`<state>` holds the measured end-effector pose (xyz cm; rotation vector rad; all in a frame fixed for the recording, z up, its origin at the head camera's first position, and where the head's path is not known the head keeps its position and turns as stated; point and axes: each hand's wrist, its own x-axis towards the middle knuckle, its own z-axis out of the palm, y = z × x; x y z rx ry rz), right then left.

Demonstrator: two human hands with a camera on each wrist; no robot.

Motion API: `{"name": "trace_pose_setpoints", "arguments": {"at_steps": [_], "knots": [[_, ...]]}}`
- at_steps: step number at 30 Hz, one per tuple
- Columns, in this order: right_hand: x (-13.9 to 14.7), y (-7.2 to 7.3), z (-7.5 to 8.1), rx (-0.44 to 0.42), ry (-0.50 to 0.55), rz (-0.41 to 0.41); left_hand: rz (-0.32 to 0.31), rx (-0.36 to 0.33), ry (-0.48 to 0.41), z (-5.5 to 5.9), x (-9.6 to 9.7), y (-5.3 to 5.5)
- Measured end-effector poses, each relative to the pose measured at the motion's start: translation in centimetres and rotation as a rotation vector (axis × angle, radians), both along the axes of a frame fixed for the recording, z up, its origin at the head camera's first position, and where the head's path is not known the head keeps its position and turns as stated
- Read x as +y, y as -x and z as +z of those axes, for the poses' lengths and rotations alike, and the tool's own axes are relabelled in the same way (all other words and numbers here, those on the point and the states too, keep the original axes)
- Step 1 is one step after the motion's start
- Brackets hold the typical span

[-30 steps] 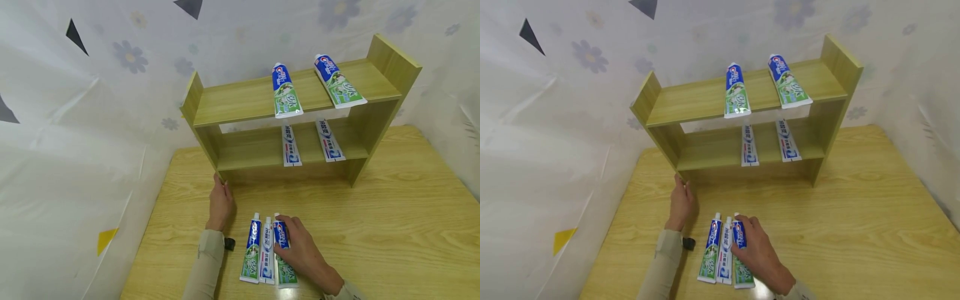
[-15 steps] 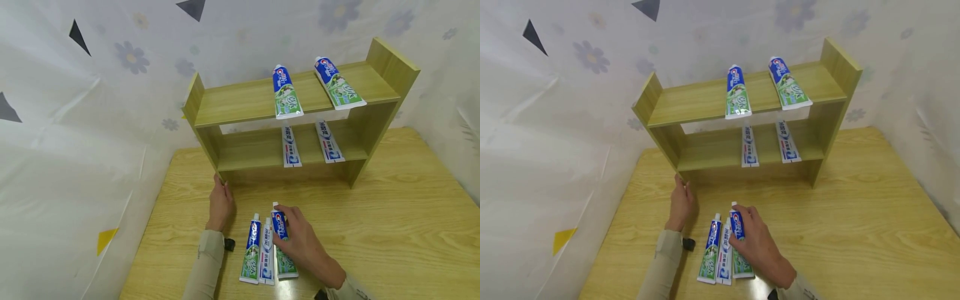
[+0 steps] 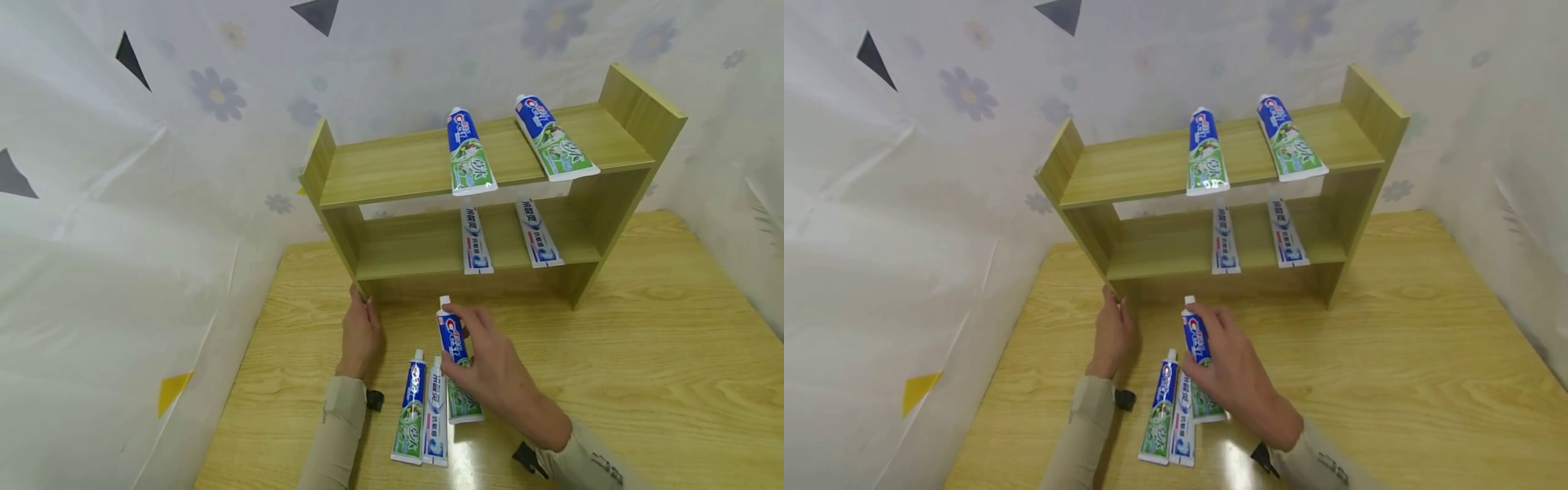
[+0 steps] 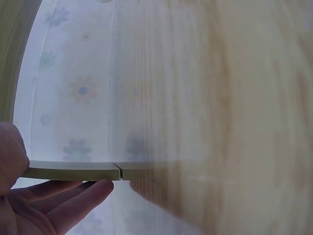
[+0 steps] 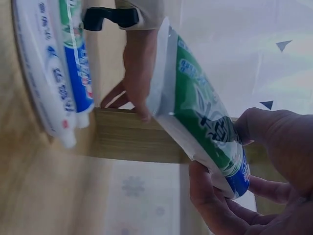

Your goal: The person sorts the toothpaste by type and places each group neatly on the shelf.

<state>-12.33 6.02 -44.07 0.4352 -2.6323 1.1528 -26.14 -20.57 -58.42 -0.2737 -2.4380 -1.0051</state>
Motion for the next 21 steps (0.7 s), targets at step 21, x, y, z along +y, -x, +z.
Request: {"name": "trace_pose_setpoints", "arguments": {"at_steps": [21], "knots": [[-0.6,1.7,4.8,0.219,0.033,0.103,-0.009,-0.004,-0.022,1.0,0.4,-0.3]]}}
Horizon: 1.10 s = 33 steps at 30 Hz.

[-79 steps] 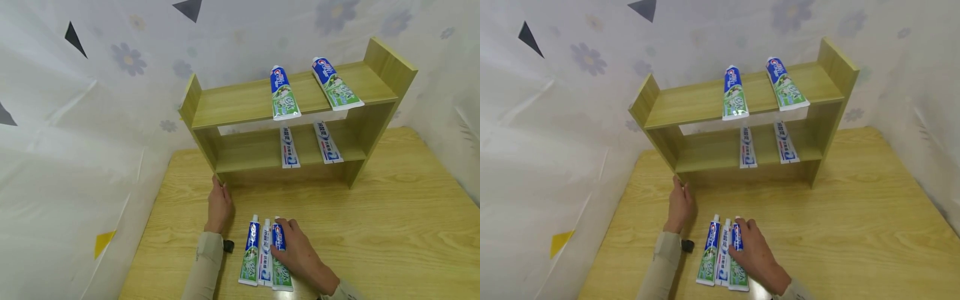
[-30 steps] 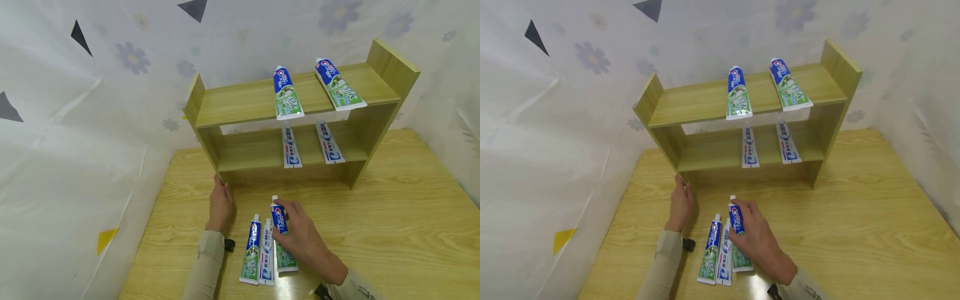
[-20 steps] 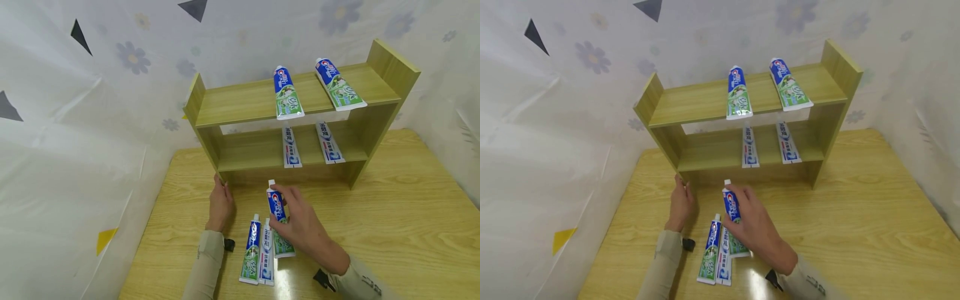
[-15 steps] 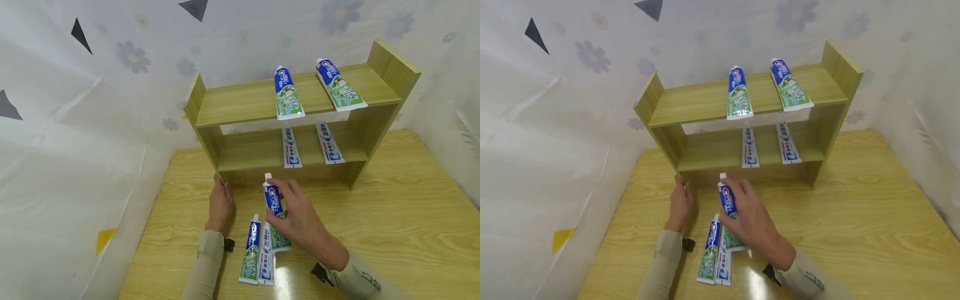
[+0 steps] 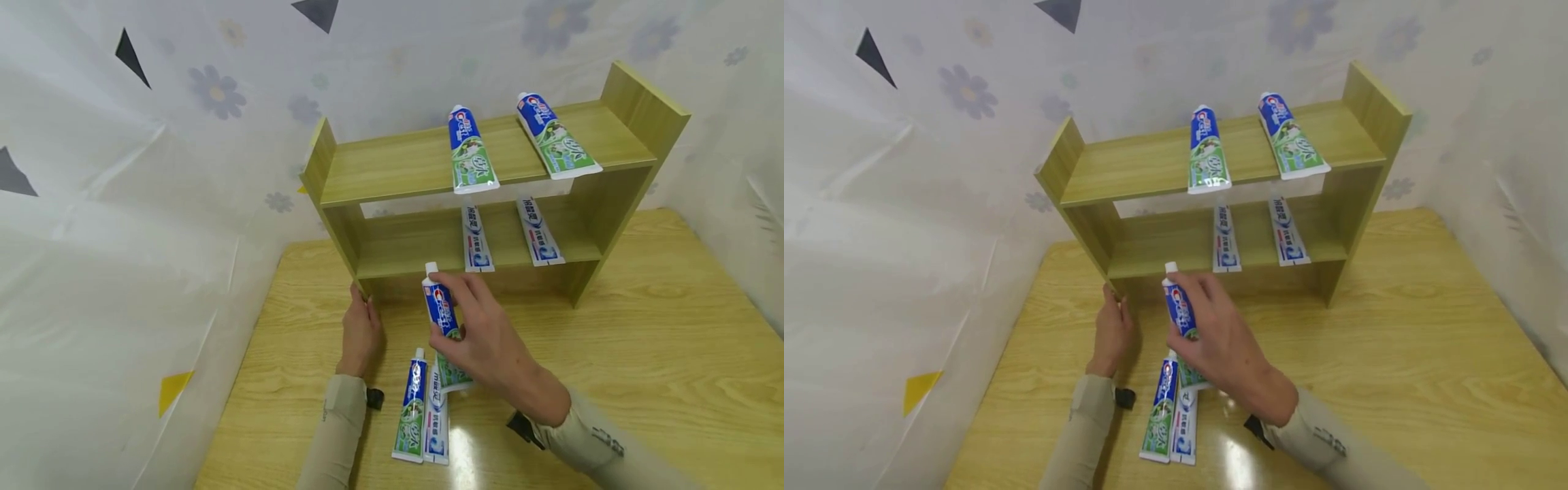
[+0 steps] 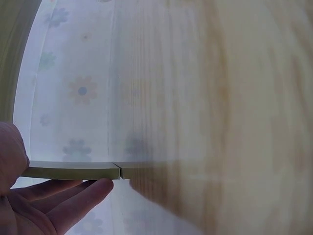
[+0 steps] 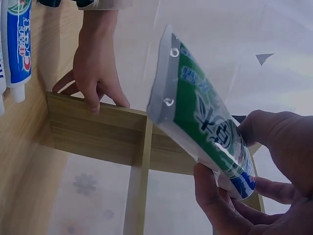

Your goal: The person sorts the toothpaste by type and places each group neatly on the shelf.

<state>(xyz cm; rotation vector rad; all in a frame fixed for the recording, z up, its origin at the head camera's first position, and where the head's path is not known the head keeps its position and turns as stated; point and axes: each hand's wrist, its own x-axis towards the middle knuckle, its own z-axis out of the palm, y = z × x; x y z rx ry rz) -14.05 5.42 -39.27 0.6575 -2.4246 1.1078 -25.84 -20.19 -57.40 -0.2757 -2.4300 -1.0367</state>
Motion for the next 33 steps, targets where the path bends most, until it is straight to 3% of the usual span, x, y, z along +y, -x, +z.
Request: {"name": "trace_pose_setpoints", "arguments": {"at_steps": [4,10,15,27,33], "knots": [[-0.3,0.4,0.9,0.061,-0.004,0.014,-0.001,-0.020,-0.010,2.5,0.8,-1.4],[-0.5,1.4,2.8,0.191,0.001,0.049,0.028,-0.138,-0.010,3.8,1.3,-1.9],[-0.4,2.3,4.7,0.277,-0.043,0.061,0.039,-0.193,-0.018,4.1,1.5,-2.2],[-0.8,2.8,7.1,0.257,-0.084,0.067,0.038,-0.211,-0.018,4.2,1.4,-2.2],[-1.1,3.8,8.5,0.259,-0.066,0.083,0.039,-0.197,-0.013,4.1,1.3,-2.2]]}}
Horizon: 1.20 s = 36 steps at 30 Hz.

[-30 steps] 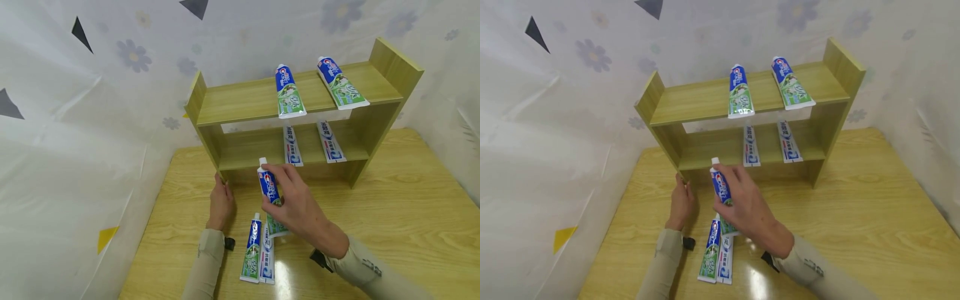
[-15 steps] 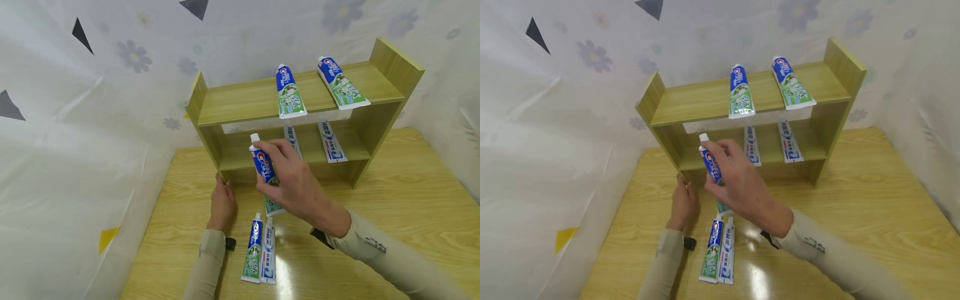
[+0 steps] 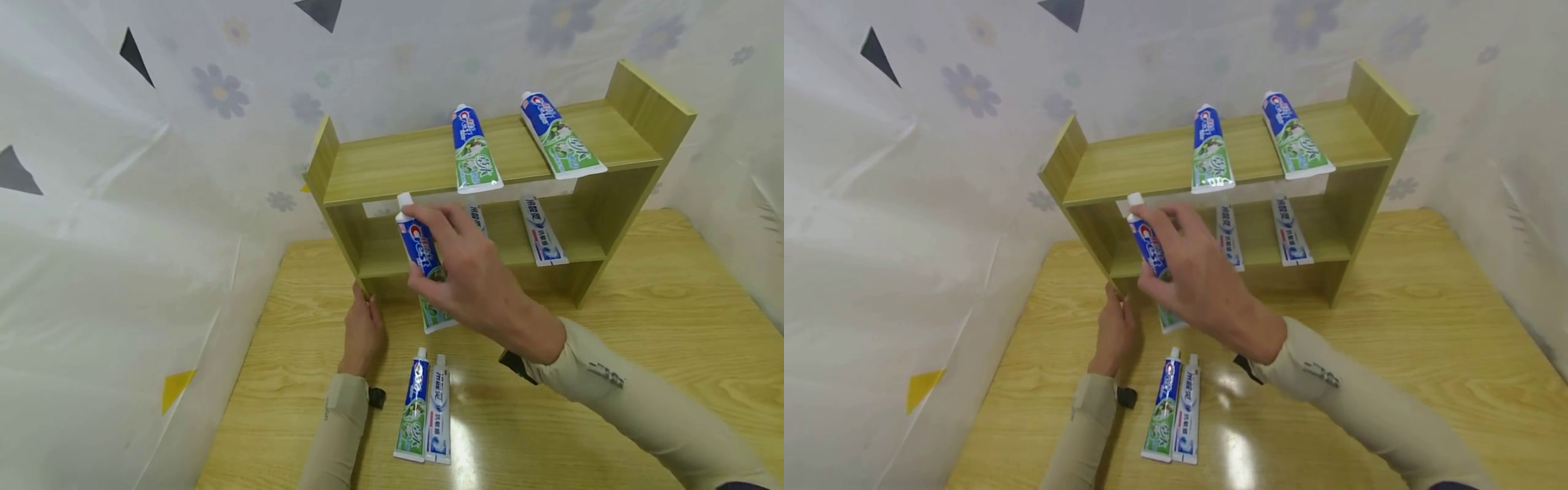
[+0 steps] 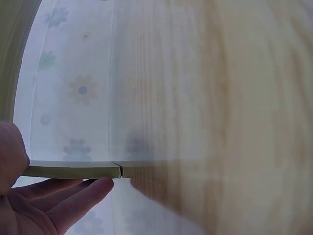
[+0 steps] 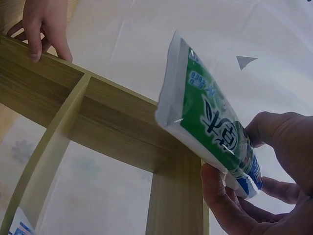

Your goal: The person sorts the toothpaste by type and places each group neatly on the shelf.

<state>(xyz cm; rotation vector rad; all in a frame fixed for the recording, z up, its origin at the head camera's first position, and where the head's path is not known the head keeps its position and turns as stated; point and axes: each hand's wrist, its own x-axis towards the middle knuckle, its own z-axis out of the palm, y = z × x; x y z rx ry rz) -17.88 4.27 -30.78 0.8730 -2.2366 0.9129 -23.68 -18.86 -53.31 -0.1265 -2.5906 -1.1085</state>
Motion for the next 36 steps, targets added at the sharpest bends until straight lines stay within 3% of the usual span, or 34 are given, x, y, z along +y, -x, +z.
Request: {"name": "trace_pose_setpoints", "arguments": {"at_steps": [3,7,9,10,14,19,21,25,26,28,31,32,36], "knots": [[0.0,0.5,0.8,-0.020,0.027,0.004,-0.014,0.041,-0.009,-0.3,-0.1,0.1],[0.1,0.7,1.5,-0.034,0.039,0.008,-0.017,0.127,0.020,-2.3,-0.8,1.0],[0.1,0.8,1.9,-0.029,0.038,0.007,-0.021,0.134,0.016,-2.4,-0.8,1.1],[0.1,0.9,2.0,-0.026,0.040,0.008,-0.021,0.132,0.013,-2.3,-0.7,1.2],[-0.1,1.2,2.6,-0.023,0.041,0.007,-0.013,0.050,-0.010,-0.2,-0.1,0.3],[-0.5,1.8,3.4,-0.090,0.059,0.025,0.016,0.014,0.025,0.1,0.1,0.2],[-0.7,2.2,3.9,-0.117,0.067,0.025,-0.005,0.062,0.023,-2.6,-0.9,1.7],[-1.2,3.2,5.0,-0.139,0.079,0.018,-0.034,0.107,-0.009,-3.5,-1.3,2.1],[-1.3,3.4,5.3,-0.141,0.082,0.016,-0.029,0.136,0.005,-4.3,-1.5,2.6],[-1.5,3.9,5.7,-0.150,0.090,0.017,-0.007,0.114,0.002,-2.7,-0.9,1.7],[-1.8,4.3,6.1,-0.176,0.099,0.017,0.025,0.125,0.038,-4.4,-1.4,2.5],[-1.9,4.4,6.2,-0.184,0.102,0.019,0.027,0.119,0.040,-4.5,-1.4,2.5],[-2.4,4.9,6.6,-0.211,0.098,0.013,0.003,0.105,0.021,-2.4,-0.9,1.3]]}}
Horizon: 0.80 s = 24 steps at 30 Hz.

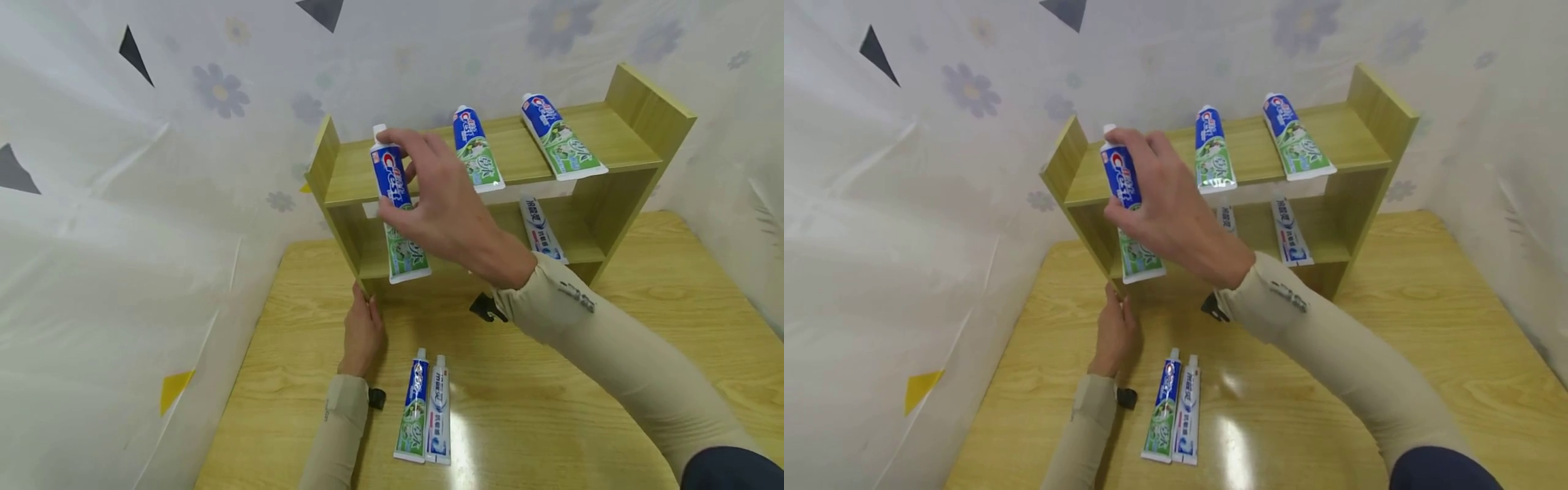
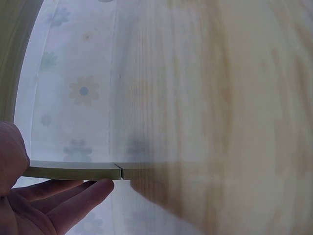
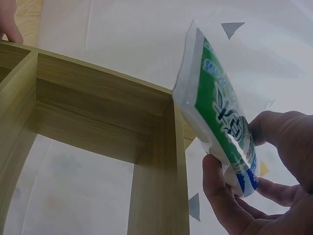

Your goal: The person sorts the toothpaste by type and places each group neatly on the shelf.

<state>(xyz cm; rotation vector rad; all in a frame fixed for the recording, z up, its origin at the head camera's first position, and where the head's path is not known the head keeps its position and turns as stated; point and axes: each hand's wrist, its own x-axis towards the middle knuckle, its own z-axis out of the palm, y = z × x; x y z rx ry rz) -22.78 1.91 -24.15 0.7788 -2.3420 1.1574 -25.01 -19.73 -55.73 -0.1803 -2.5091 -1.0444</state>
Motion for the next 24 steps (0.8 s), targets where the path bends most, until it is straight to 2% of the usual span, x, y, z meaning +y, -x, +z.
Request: {"name": "trace_pose_setpoints", "arguments": {"at_steps": [2,6,9,15,16,19,20,22,24], "knots": [[-0.1,0.3,0.3,-0.007,-0.012,-0.011,-0.017,-0.026,-0.024,1.5,0.5,-0.7],[-0.4,1.0,0.6,-0.038,-0.020,-0.025,0.002,-0.036,0.001,2.4,1.0,-1.1],[-0.8,1.6,0.8,-0.074,-0.016,-0.033,0.003,-0.010,0.010,2.3,1.0,-1.2],[-1.8,2.7,1.5,-0.144,-0.046,-0.050,-0.023,-0.024,-0.019,2.1,0.7,-1.1],[-1.9,2.8,1.6,-0.152,-0.054,-0.051,-0.021,-0.013,-0.014,1.6,0.5,-0.9],[-2.1,2.9,1.9,-0.165,-0.074,-0.056,-0.027,0.029,-0.009,1.4,0.4,-0.9],[-2.2,3.1,2.0,-0.165,-0.079,-0.060,-0.029,0.053,-0.004,0.9,0.3,-0.6],[-2.3,3.3,2.3,-0.165,-0.081,-0.067,-0.034,0.071,-0.001,0.7,0.2,-0.6],[-2.4,3.7,2.6,-0.172,-0.093,-0.076,-0.041,0.060,-0.013,1.1,0.3,-0.8]]}}
